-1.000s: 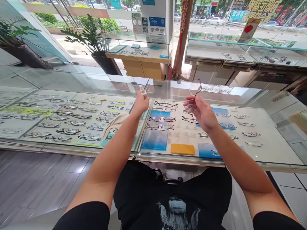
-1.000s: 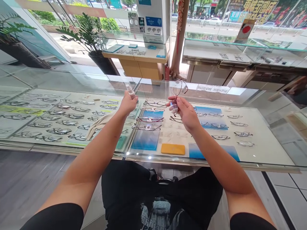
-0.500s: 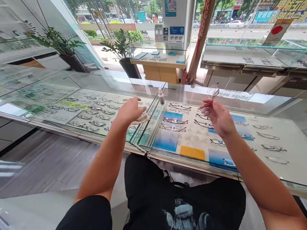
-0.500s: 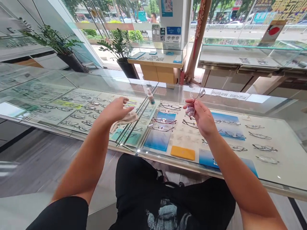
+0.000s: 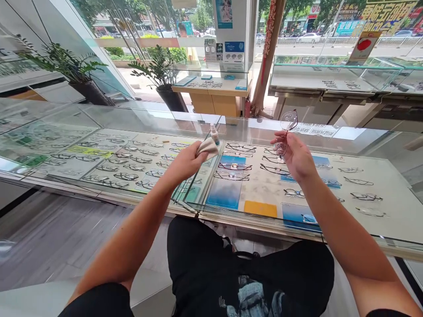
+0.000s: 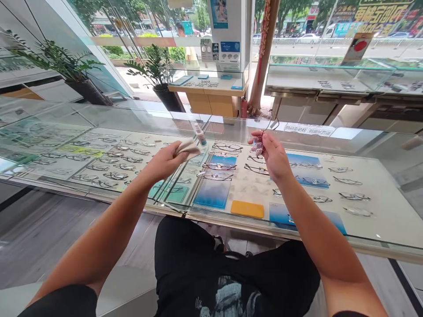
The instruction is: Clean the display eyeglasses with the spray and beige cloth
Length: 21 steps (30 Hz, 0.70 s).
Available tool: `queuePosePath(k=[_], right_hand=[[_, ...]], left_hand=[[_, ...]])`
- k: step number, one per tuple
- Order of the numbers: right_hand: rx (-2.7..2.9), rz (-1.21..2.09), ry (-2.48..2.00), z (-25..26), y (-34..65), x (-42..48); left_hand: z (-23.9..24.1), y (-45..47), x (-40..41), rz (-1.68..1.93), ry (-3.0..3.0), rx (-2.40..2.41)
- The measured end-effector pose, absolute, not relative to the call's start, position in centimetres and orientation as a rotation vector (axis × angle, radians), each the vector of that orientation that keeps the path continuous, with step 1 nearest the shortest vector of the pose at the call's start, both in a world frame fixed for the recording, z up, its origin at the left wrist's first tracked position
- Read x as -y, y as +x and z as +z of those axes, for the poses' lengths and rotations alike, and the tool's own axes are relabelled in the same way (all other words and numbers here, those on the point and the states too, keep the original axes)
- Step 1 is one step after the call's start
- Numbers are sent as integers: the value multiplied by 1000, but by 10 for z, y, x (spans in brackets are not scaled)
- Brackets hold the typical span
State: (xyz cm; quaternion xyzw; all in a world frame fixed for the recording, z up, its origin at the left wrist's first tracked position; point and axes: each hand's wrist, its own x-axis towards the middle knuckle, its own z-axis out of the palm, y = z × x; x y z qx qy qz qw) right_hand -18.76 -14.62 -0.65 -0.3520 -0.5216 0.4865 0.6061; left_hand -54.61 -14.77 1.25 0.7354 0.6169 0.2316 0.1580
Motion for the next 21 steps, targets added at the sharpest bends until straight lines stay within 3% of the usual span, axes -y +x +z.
queuePosePath(k=[5,9,21], right_hand=[[1195,1117,-801,-5,-186,145],[1211,1103,-835,-6,-187,144],[1249,1125,-834,-2,-187,148]], left_hand=[[28,-455,118,472,2299,-1437],[18,-402,93,191,2436,-1492],[-6,-377,78,-68,2429,-1610]])
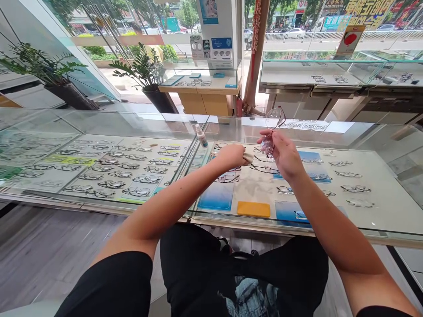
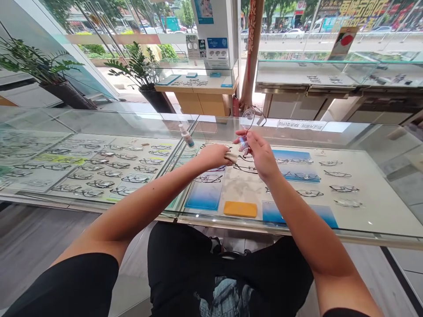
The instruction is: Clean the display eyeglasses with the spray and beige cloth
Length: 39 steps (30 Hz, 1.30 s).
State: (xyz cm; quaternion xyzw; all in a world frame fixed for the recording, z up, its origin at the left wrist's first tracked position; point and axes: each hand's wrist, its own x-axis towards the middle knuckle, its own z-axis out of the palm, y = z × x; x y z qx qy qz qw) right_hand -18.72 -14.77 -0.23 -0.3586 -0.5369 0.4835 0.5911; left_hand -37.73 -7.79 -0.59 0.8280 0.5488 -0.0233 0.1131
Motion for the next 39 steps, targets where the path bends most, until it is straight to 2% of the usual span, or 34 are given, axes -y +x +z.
queuePosePath(k=[15,18,21,24,31,39], right_hand=[[1239,1136,-814,-5,-186,146],[1232,1130,-811,-4,-185,145],[1213,1127,-794,-4,-184,145],[1194,1141,-784,-3,-184,146],[1157,1195,-771,-2,-192,151],[1168,1237,-743,-9,-205,156]], left_hand=[[3,-382,76,-3,2372,-1617],[15,-401,74,259,2252,-1465],[20,-416,78,664,1934,-1054],[14,-418,91,881,1597,-770],[-5,-398,124,942,1172,-574],[-11,-394,134,1002,1177,-687]])
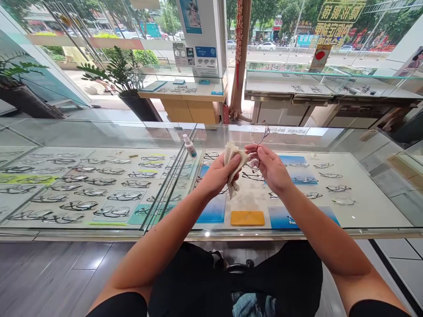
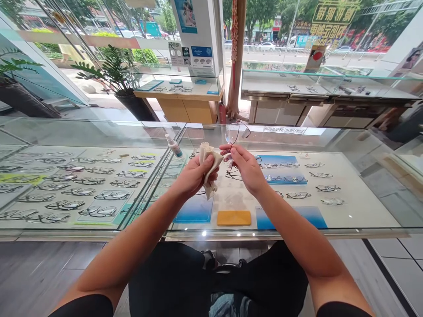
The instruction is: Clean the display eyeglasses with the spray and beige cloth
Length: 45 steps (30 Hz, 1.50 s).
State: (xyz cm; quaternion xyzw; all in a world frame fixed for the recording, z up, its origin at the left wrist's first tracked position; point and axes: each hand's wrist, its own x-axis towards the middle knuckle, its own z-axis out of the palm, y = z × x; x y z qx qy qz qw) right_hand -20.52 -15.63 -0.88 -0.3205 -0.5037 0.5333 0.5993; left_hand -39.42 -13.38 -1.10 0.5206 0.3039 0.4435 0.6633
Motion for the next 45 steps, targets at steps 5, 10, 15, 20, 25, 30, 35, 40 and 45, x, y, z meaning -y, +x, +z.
queuePosePath(k=[5,10,15,20,25,30,35,40,45], right_hand=[[1207,1213,-771,-12,-212,159],[1215,1188,-779,-13,-217,163],[1225,1185,-733,-13,-218,165],[1239,1162,-739,-17,-218,166],[1253,1110,-756,-17,-218,168],[1268,1053,-750,-12,-219,174],[1260,1019,-778,-9,-222,179],[1274,971,-726,-10,-223,179],[1266,943,-750,-10,-224,179]], left_hand=[[-11,-388,142,1065,1239,-714],[-8,-387,147,1043,1288,-771],[-8,-388,149,992,1319,-717],[-8,-388,151,933,1328,-694],[-9,-389,149,921,1283,-780],[-10,-387,150,927,1248,-733],[-8,-384,155,940,1172,-699],[-14,-384,154,1077,1266,-814],[-14,-384,156,1303,1446,-1030]])
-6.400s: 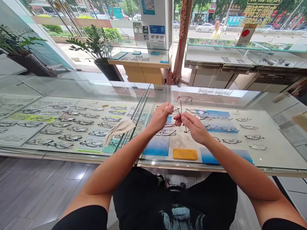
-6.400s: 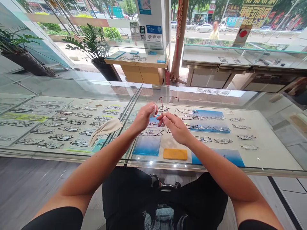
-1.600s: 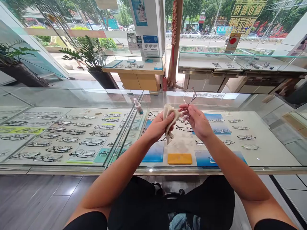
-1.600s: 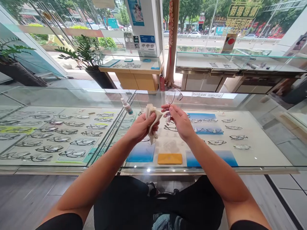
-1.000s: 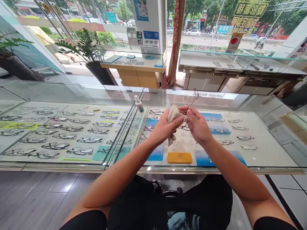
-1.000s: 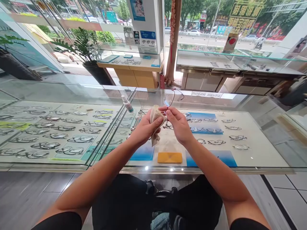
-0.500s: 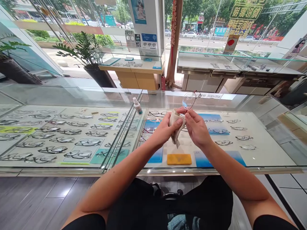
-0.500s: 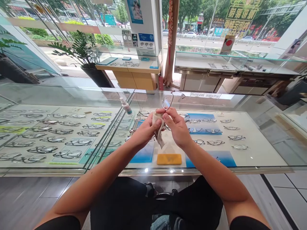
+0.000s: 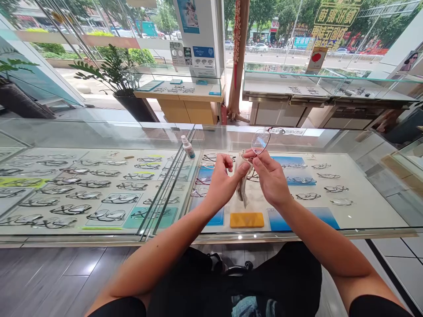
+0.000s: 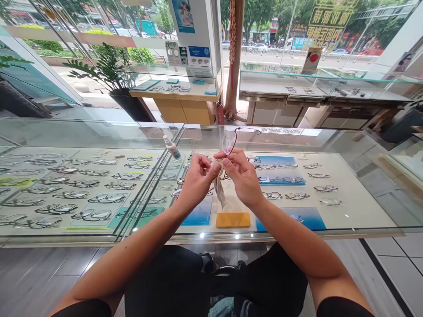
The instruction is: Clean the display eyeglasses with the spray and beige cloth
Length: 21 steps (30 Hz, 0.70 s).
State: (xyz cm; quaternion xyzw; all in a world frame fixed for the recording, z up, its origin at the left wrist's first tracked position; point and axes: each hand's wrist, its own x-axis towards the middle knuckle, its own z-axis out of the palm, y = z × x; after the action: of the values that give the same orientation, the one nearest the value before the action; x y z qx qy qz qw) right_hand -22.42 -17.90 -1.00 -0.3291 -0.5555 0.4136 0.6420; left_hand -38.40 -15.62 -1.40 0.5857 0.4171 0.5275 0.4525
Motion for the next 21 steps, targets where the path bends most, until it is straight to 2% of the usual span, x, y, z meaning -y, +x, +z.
queuePosePath(k=[8,13,21], right_hand=[[1224,991,-797,-12,-222,178],[1102,1193,-882,-7,-221,175],[984,1389,-783,-2,-221,170]], left_hand=[[-2,-383,157,1089,1421,-700],[-6,-387,153,998,1337,-653],[-10,-394,146,814,1235,-496]])
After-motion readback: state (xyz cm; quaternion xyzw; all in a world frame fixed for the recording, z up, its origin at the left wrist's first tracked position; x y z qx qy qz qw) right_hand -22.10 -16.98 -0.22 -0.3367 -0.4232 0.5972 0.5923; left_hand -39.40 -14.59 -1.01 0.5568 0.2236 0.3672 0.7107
